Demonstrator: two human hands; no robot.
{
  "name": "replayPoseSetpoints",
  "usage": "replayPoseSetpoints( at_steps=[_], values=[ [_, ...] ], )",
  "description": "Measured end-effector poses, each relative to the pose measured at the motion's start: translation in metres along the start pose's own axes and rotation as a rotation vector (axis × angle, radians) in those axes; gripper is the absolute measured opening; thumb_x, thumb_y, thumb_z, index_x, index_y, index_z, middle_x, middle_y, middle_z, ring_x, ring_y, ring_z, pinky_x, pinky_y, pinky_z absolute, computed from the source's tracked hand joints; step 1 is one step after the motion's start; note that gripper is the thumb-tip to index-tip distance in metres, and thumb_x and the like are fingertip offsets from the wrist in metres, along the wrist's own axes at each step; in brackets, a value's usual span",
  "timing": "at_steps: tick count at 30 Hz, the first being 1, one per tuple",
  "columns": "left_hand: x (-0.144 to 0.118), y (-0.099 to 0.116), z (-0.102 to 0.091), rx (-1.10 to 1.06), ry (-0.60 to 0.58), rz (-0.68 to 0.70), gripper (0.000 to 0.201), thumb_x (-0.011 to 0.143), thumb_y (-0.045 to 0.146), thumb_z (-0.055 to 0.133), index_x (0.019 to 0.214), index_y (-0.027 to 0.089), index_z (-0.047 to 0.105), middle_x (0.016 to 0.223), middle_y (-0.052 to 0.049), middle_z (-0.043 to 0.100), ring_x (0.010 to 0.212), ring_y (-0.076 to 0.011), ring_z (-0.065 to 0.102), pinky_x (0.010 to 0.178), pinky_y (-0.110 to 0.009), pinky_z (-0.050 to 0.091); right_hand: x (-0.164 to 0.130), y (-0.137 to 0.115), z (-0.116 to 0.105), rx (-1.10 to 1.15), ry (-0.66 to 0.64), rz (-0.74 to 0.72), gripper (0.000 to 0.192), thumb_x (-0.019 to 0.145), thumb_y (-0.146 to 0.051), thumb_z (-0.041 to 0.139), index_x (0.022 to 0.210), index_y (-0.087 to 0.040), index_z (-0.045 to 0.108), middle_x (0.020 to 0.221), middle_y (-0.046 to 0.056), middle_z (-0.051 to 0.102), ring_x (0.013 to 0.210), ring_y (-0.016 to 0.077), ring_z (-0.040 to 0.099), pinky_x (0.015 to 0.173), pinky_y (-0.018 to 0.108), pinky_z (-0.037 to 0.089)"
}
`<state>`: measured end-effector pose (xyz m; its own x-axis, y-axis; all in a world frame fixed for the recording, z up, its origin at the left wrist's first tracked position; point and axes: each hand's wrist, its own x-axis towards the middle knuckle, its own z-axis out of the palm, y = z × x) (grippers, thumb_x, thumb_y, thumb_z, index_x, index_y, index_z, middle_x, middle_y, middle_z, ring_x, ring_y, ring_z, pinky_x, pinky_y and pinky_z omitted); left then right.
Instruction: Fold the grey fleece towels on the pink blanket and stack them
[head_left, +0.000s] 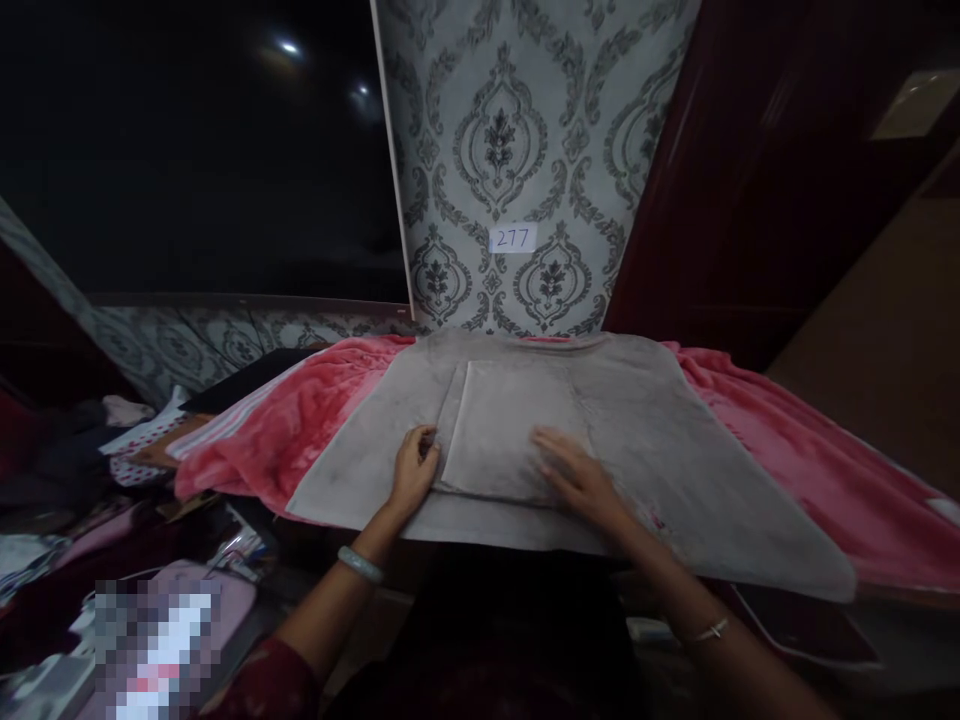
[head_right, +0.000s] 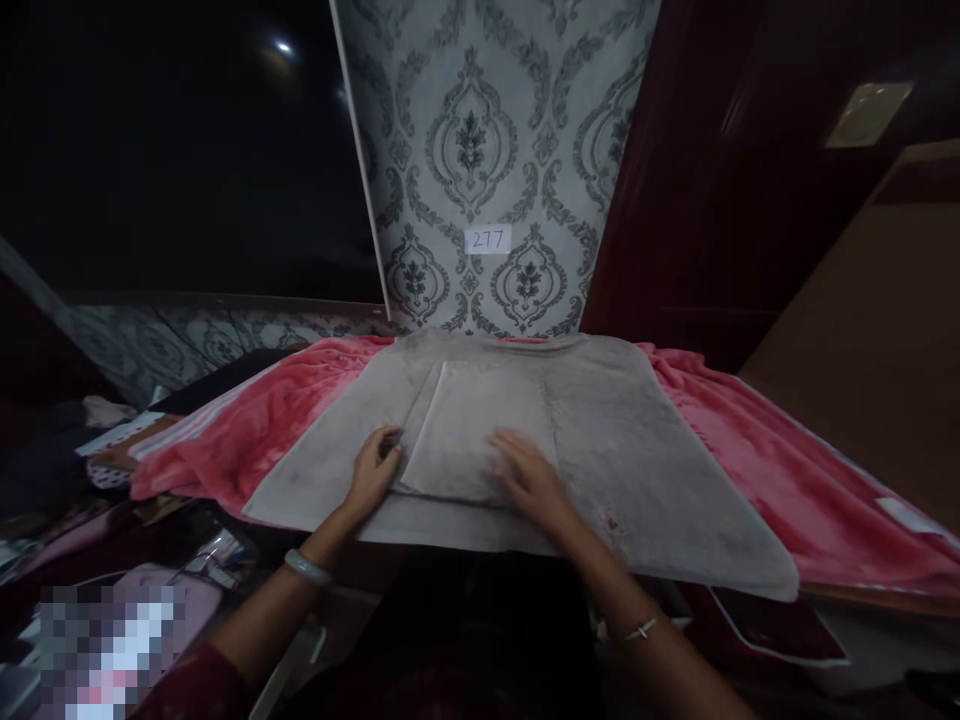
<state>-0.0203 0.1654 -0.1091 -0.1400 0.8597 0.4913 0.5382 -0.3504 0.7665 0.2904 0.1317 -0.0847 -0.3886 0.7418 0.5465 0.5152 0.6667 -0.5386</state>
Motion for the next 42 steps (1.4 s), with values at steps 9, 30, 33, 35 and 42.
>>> replayPoseSetpoints(
  at_steps=[9,30,33,35,42],
  values=[
    [0.028,-0.008,-0.021,0.078,-0.233,0.065,0.054,0.077,0.006,0.047,0.127,0.019,0.061,0.102,-0.005,0.069,0.091,-0.0174,0.067,0.092,-0.037,0.055,-0.067,0.085,-0.036,-0.295,0.228,0.283,0.054,0.089,-0.025,0.042,0.141,-0.022,0.055,0.133,0.012,0.062,0.12,0.0262,0.061,0.104,0.048,0.05],
    [0.056,-0.006,-0.042,0.362,-0.843,0.83,0.059,0.088,0.028,0.06,0.146,0.034,0.051,0.154,-0.008,0.048,0.144,-0.0307,0.041,0.116,-0.047,0.035,-0.04,0.05,-0.051,-0.425,-0.319,-0.07,0.098,0.064,0.003,0.045,0.155,-0.031,0.04,0.161,0.002,0.035,0.147,0.0244,0.031,0.118,0.051,0.035],
    [0.055,-0.012,-0.042,0.331,-0.808,0.841,0.058,0.091,0.038,0.059,0.148,0.035,0.048,0.155,-0.008,0.046,0.144,-0.0313,0.041,0.115,-0.047,0.036,-0.039,0.054,-0.048,-0.405,-0.338,-0.036,0.096,0.063,0.003,0.046,0.152,-0.031,0.044,0.159,0.001,0.037,0.147,0.0244,0.031,0.118,0.051,0.035],
    [0.054,-0.014,-0.042,0.347,-0.809,0.843,0.059,0.092,0.041,0.058,0.149,0.035,0.047,0.157,-0.009,0.043,0.144,-0.0316,0.04,0.115,-0.047,0.036,-0.039,0.055,-0.047,-0.385,-0.334,-0.015,0.097,0.063,0.004,0.046,0.152,-0.032,0.044,0.159,0.001,0.037,0.147,0.0241,0.03,0.118,0.051,0.034],
    [0.058,-0.017,-0.039,0.469,-0.832,0.906,0.073,0.089,0.055,0.06,0.154,0.029,0.039,0.159,-0.012,0.039,0.14,-0.0348,0.043,0.112,-0.049,0.037,-0.03,0.046,-0.047,-0.328,-0.324,0.001,0.096,0.064,0.004,0.053,0.154,-0.028,0.041,0.158,0.004,0.039,0.148,0.0263,0.029,0.119,0.05,0.033]
  ],
)
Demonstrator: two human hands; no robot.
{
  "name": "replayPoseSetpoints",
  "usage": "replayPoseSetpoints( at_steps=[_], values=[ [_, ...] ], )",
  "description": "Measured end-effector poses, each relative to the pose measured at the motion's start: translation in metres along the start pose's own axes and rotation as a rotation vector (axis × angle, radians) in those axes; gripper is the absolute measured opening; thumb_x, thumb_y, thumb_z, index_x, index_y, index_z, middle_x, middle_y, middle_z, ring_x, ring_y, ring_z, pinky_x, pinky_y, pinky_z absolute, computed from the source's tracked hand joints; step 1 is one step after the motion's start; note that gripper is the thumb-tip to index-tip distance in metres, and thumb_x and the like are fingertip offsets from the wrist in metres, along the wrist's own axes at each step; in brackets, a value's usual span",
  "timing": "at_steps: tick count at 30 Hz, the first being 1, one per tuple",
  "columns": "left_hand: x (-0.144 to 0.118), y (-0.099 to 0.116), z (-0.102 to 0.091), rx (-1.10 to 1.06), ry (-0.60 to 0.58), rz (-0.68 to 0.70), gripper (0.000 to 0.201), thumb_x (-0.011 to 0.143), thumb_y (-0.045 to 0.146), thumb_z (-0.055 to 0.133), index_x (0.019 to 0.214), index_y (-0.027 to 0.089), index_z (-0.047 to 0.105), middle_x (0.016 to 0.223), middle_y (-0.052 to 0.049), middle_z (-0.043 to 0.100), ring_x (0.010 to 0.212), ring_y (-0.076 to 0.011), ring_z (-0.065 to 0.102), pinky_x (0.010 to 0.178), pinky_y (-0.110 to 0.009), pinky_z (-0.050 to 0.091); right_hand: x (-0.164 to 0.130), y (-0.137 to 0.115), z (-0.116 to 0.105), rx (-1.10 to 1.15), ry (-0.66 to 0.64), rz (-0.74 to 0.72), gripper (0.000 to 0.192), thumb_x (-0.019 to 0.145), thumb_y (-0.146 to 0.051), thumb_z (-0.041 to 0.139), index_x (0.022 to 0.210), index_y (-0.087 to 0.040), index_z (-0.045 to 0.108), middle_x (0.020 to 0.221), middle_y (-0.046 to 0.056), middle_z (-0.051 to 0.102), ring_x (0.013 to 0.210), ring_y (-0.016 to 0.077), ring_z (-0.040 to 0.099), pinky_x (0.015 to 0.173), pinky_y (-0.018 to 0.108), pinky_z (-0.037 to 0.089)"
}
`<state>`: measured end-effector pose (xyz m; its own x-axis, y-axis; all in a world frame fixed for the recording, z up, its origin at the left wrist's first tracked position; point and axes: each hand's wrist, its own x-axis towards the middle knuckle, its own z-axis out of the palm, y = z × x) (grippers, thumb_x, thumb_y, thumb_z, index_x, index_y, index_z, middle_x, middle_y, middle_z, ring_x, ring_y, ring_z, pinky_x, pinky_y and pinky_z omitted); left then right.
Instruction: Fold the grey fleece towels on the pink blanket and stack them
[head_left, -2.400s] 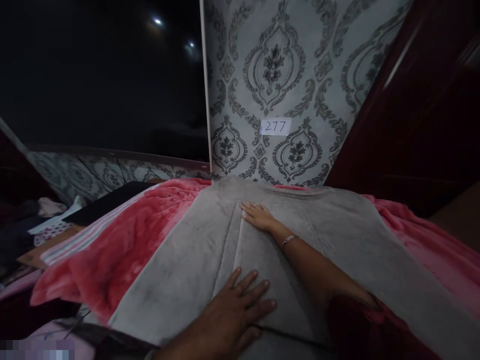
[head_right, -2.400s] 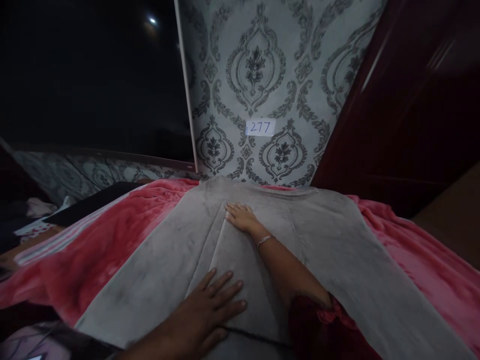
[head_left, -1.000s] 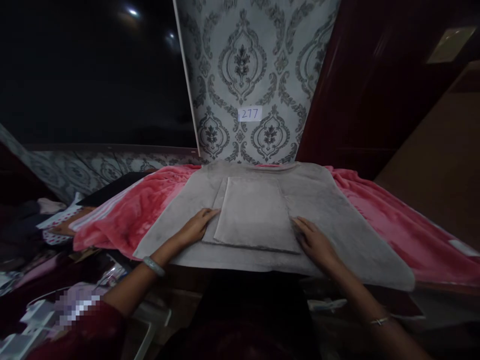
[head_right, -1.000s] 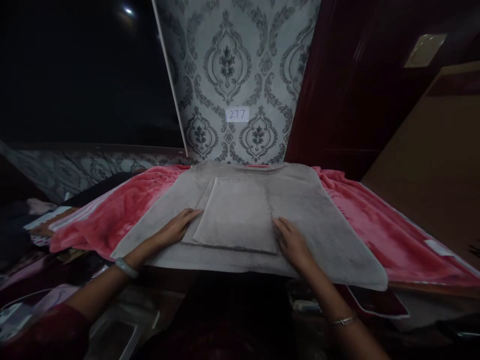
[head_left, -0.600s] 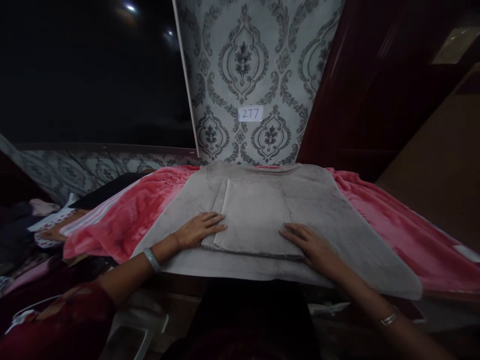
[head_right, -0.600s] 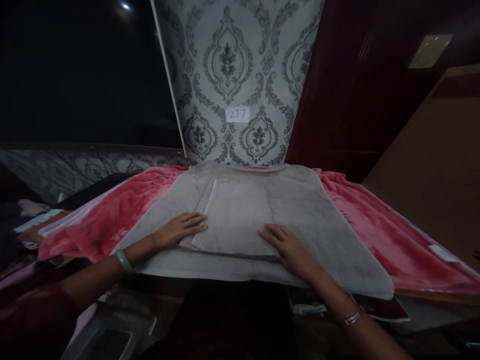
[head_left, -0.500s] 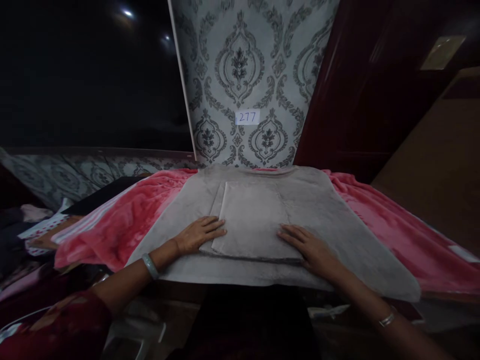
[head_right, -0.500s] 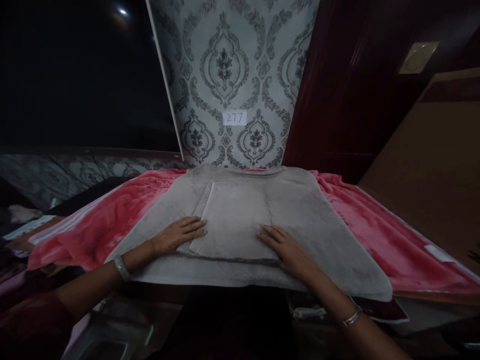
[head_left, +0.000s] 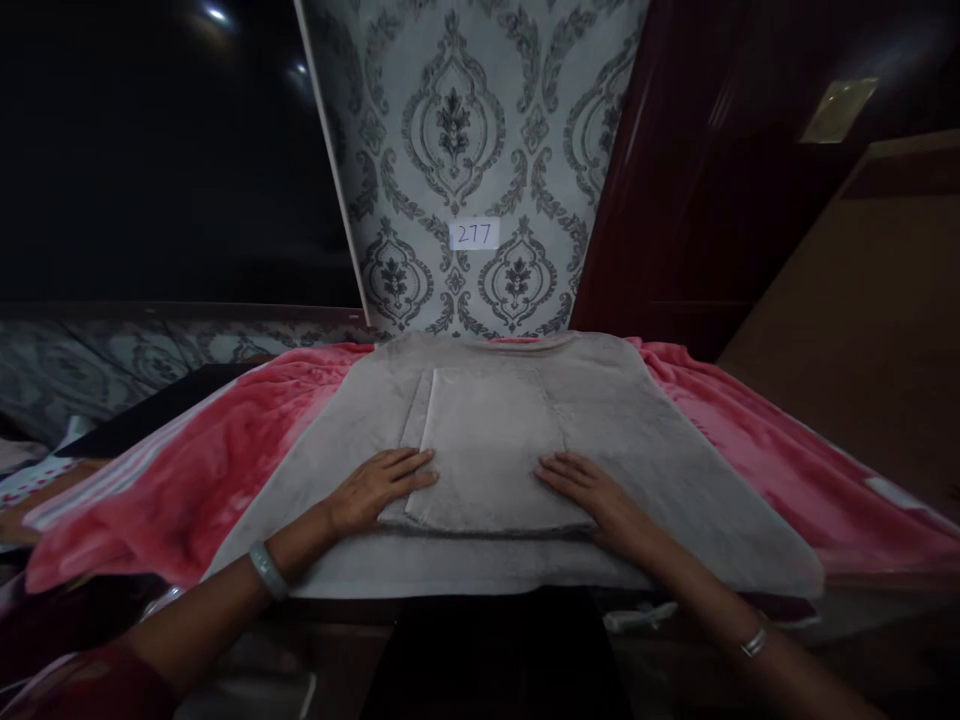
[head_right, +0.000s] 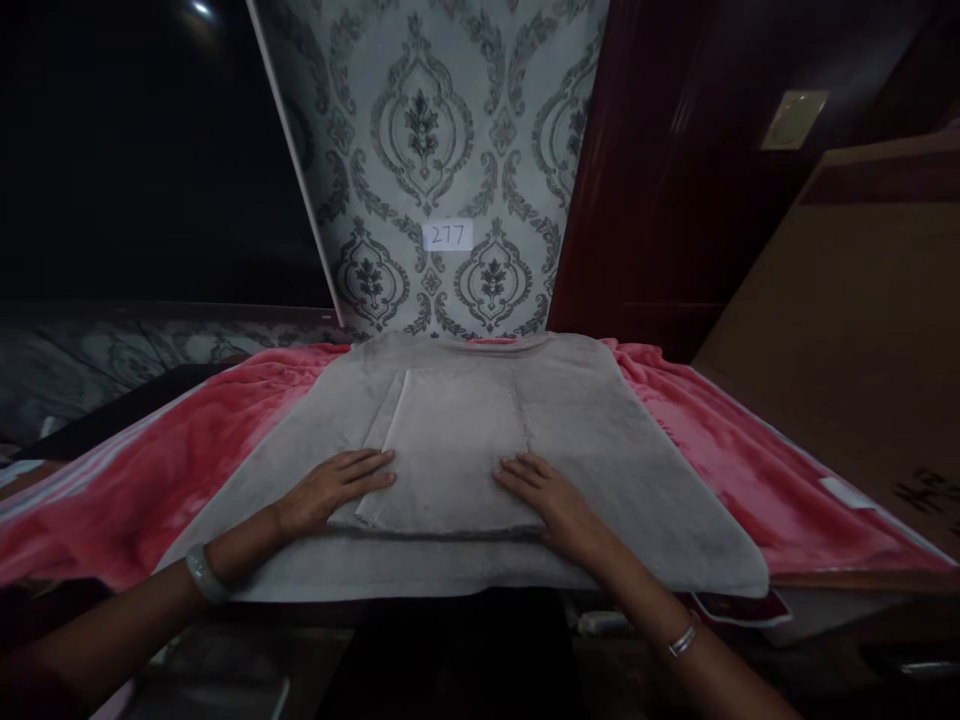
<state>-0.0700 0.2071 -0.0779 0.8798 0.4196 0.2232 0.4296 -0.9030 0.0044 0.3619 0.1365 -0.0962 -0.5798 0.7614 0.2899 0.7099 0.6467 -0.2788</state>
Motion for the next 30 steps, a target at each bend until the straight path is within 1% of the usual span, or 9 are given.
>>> replayPoseSetpoints(
  at_steps=[4,8,11,14,17,21,26,30],
  values=[
    [-0.002,-0.002,0.007,0.017,0.054,0.005,0.071,0.092,0.062,0.051,0.154,0.03,0.039,0.157,-0.011,0.042,0.138,-0.0338,0.045,0.11,-0.048,0.039,-0.001,-0.004,0.007,0.06,0.041,0.016,0.095,0.063,0.005,0.051,0.151,-0.031,0.046,0.157,0.003,0.041,0.147,0.0264,0.031,0.118,0.052,0.034],
    [-0.004,-0.005,0.02,0.025,0.133,0.011,0.071,0.091,0.069,0.046,0.152,0.031,0.043,0.154,-0.01,0.048,0.135,-0.033,0.048,0.107,-0.047,0.042,-0.006,-0.001,0.02,0.12,0.108,0.039,0.102,0.056,0.006,0.044,0.151,-0.033,0.046,0.157,0.001,0.041,0.147,0.0246,0.031,0.117,0.053,0.035],
    [-0.005,-0.008,0.026,0.057,0.203,0.03,0.064,0.095,0.064,0.042,0.152,0.033,0.041,0.153,-0.008,0.048,0.134,-0.0313,0.049,0.104,-0.046,0.044,-0.008,0.0,0.024,0.146,0.134,0.054,0.103,0.055,0.005,0.043,0.151,-0.033,0.047,0.156,0.0,0.041,0.148,0.0243,0.031,0.118,0.053,0.034],
    [-0.005,-0.009,0.026,0.077,0.207,0.035,0.063,0.096,0.061,0.043,0.153,0.034,0.04,0.155,-0.007,0.047,0.134,-0.0302,0.048,0.103,-0.045,0.044,-0.008,-0.001,0.024,0.164,0.14,0.055,0.102,0.055,0.004,0.044,0.151,-0.033,0.046,0.157,0.001,0.041,0.148,0.0246,0.031,0.118,0.054,0.034],
    [-0.005,-0.007,0.021,0.069,0.212,0.031,0.064,0.094,0.061,0.048,0.152,0.034,0.042,0.153,-0.007,0.049,0.134,-0.0297,0.049,0.104,-0.044,0.045,-0.006,-0.003,0.022,0.182,0.143,0.061,0.097,0.059,0.003,0.047,0.15,-0.032,0.048,0.157,0.002,0.041,0.148,0.0256,0.03,0.118,0.054,0.033],
    [-0.004,-0.005,0.017,0.089,0.264,0.05,0.061,0.096,0.055,0.048,0.152,0.032,0.042,0.151,-0.007,0.051,0.135,-0.0284,0.049,0.104,-0.043,0.046,-0.003,-0.005,0.019,0.2,0.14,0.073,0.093,0.062,0.0,0.05,0.149,-0.031,0.049,0.156,0.003,0.042,0.147,0.0254,0.031,0.118,0.053,0.033],
    [-0.004,-0.005,0.02,0.142,0.3,0.02,0.052,0.101,0.043,0.037,0.151,0.033,0.044,0.152,-0.006,0.05,0.136,-0.0259,0.049,0.104,-0.04,0.046,0.002,-0.008,0.014,0.19,0.146,0.071,0.083,0.067,-0.005,0.054,0.147,-0.027,0.052,0.153,0.005,0.046,0.145,0.0267,0.035,0.116,0.05,0.035],
    [-0.003,-0.011,0.027,0.145,0.325,0.032,0.052,0.103,0.044,0.029,0.153,0.036,0.04,0.149,-0.003,0.054,0.133,-0.0251,0.052,0.1,-0.039,0.048,0.005,-0.009,0.01,0.197,0.123,0.083,0.079,0.071,-0.012,0.058,0.148,-0.027,0.051,0.154,0.004,0.045,0.145,0.0276,0.034,0.116,0.049,0.034]
  ],
)
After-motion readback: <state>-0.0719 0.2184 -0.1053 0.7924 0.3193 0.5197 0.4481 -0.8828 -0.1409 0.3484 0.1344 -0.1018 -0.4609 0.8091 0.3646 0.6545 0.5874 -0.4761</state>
